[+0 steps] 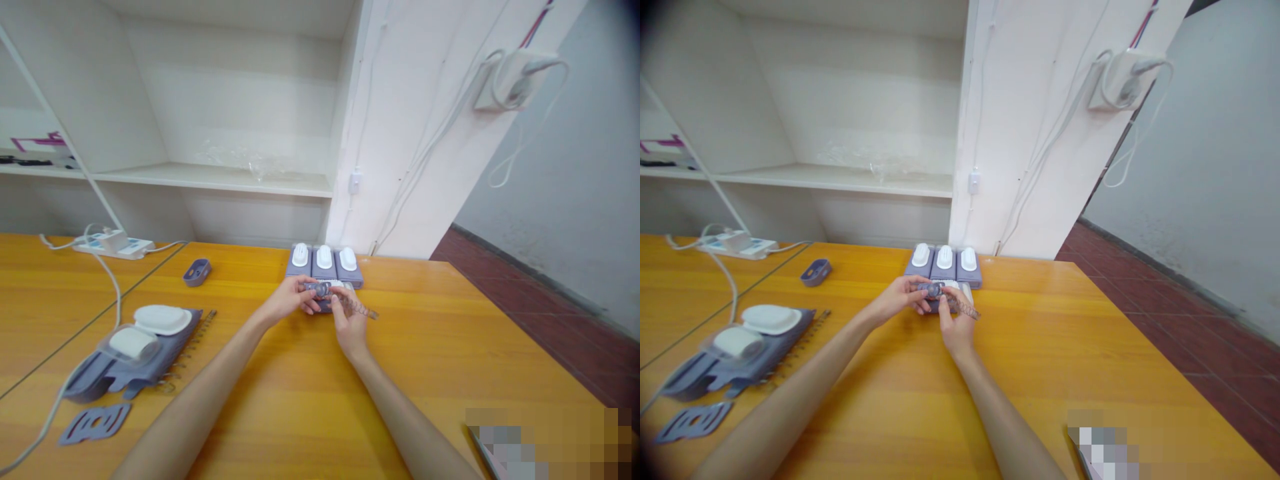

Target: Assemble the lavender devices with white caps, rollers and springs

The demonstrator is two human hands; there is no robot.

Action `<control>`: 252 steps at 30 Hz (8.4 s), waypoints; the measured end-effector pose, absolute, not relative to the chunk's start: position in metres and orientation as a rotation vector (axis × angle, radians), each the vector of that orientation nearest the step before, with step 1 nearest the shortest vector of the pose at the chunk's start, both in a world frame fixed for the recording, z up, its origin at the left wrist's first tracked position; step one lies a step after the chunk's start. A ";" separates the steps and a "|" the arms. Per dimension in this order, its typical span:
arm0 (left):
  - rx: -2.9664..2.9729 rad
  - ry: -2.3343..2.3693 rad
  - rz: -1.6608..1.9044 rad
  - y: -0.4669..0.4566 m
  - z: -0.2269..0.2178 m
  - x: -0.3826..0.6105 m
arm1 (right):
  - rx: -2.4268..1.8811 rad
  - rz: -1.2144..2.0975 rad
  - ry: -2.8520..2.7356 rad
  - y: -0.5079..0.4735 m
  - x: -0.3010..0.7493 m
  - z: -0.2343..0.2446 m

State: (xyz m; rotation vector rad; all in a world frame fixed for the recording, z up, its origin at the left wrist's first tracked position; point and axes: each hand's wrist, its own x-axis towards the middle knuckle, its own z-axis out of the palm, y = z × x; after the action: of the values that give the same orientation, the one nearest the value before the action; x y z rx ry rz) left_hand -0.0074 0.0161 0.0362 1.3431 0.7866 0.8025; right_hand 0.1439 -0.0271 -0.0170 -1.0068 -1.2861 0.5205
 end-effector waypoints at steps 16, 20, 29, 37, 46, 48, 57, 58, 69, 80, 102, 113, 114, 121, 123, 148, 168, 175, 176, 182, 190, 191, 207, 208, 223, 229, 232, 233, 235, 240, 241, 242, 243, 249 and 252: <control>1.378 0.944 0.950 0.023 0.027 -0.006 | -1.077 0.314 -1.363 -0.032 0.147 -0.006; 1.412 0.960 0.996 0.021 0.027 -0.004 | -1.069 0.279 -1.445 -0.033 0.146 -0.006; 1.469 0.825 0.904 0.020 0.028 -0.007 | -1.048 0.257 -1.456 -0.026 0.140 -0.006; 1.440 0.812 0.921 0.019 0.027 -0.007 | -1.073 0.302 -1.515 -0.025 0.141 -0.005; 1.454 0.936 0.994 0.021 0.027 -0.008 | -1.017 0.301 -1.576 -0.024 0.143 -0.016; 1.450 0.928 1.010 0.020 0.028 -0.008 | -1.025 0.310 -1.545 -0.025 0.141 -0.015; 1.305 0.717 0.973 0.018 0.032 -0.010 | -1.088 0.260 -1.459 -0.027 0.141 -0.008; 1.297 0.710 0.968 0.017 0.032 -0.010 | -1.091 0.265 -1.446 -0.026 0.141 -0.008; 1.221 0.740 0.977 0.016 0.035 -0.008 | -1.105 0.286 -1.374 -0.025 0.140 -0.012; 1.177 0.823 1.097 0.019 0.028 -0.003 | -1.130 0.101 -1.448 -0.026 0.141 -0.014; 1.224 0.800 1.168 0.017 0.028 0.000 | -1.170 0.005 -1.453 -0.028 0.139 -0.014; 1.320 0.737 1.067 0.016 0.027 -0.003 | -1.195 0.052 -1.434 -0.025 0.140 -0.015; 1.330 0.737 1.065 0.016 0.027 -0.003 | -1.192 0.076 -1.432 -0.025 0.140 -0.014; 1.438 0.762 1.069 0.017 0.026 -0.003 | -1.167 0.183 -1.421 -0.028 0.140 -0.009; 1.464 0.754 1.071 0.017 0.026 -0.004 | -1.158 0.194 -1.427 -0.028 0.140 -0.009; 1.335 0.667 0.979 0.014 0.030 -0.005 | -1.180 0.215 -1.358 -0.028 0.136 -0.010; 1.300 0.663 0.951 0.014 0.027 -0.008 | -1.140 0.322 -1.302 -0.030 0.136 -0.007; 1.271 0.670 0.943 0.013 0.031 -0.008 | -1.113 0.398 -1.269 -0.031 0.136 -0.004; 1.269 0.675 0.945 0.013 0.031 -0.008 | -1.111 0.406 -1.268 -0.031 0.136 -0.004; 1.279 0.681 0.957 0.013 0.030 -0.009 | -1.099 0.428 -1.257 -0.031 0.136 -0.004; 1.265 0.673 0.956 0.014 0.028 -0.008 | -1.089 0.445 -1.269 -0.030 0.136 -0.006; 1.260 0.672 0.958 0.014 0.028 -0.008 | -1.087 0.454 -1.266 -0.030 0.136 -0.006; 1.258 0.667 0.945 0.014 0.029 -0.008 | -1.078 0.483 -1.298 -0.032 0.137 -0.003; 1.252 0.664 0.947 0.014 0.029 -0.008 | -1.077 0.486 -1.298 -0.032 0.137 -0.003; 1.243 0.678 0.947 0.014 0.029 -0.008 | -1.079 0.491 -1.292 -0.032 0.137 -0.004; 1.241 0.679 0.943 0.014 0.028 -0.008 | -1.077 0.493 -1.301 -0.032 0.136 -0.003; 1.235 0.681 0.948 0.014 0.029 -0.007 | -1.085 0.479 -1.294 -0.032 0.136 -0.004; 1.238 0.680 0.947 0.013 0.029 -0.007 | -1.091 0.470 -1.291 -0.031 0.136 -0.005; 1.246 0.674 0.940 0.012 0.030 -0.006 | -1.106 0.445 -1.284 -0.030 0.136 -0.006; 1.251 0.657 0.922 0.012 0.029 -0.006 | -1.131 0.405 -1.297 -0.029 0.137 -0.008; 1.250 0.656 0.923 0.012 0.028 -0.006 | -1.139 0.388 -1.311 -0.029 0.137 -0.008; 1.248 0.656 0.929 0.013 0.028 -0.005 | -1.147 0.363 -1.327 -0.029 0.137 -0.008; 1.246 0.659 0.936 0.013 0.027 -0.005 | -1.154 0.332 -1.344 -0.029 0.137 -0.008; 1.254 0.719 0.987 0.014 0.027 -0.002 | -1.146 0.067 -1.433 -0.030 0.136 -0.008; 1.270 0.735 0.998 0.012 0.030 -0.001 | -1.170 -0.038 -1.479 -0.031 0.136 -0.008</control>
State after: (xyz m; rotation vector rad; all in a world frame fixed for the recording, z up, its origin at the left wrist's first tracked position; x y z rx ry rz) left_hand -0.0010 0.0122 0.0300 1.2696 0.7355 0.9976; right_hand 0.1365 -0.0311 -0.0085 -1.1698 -1.4787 -0.0381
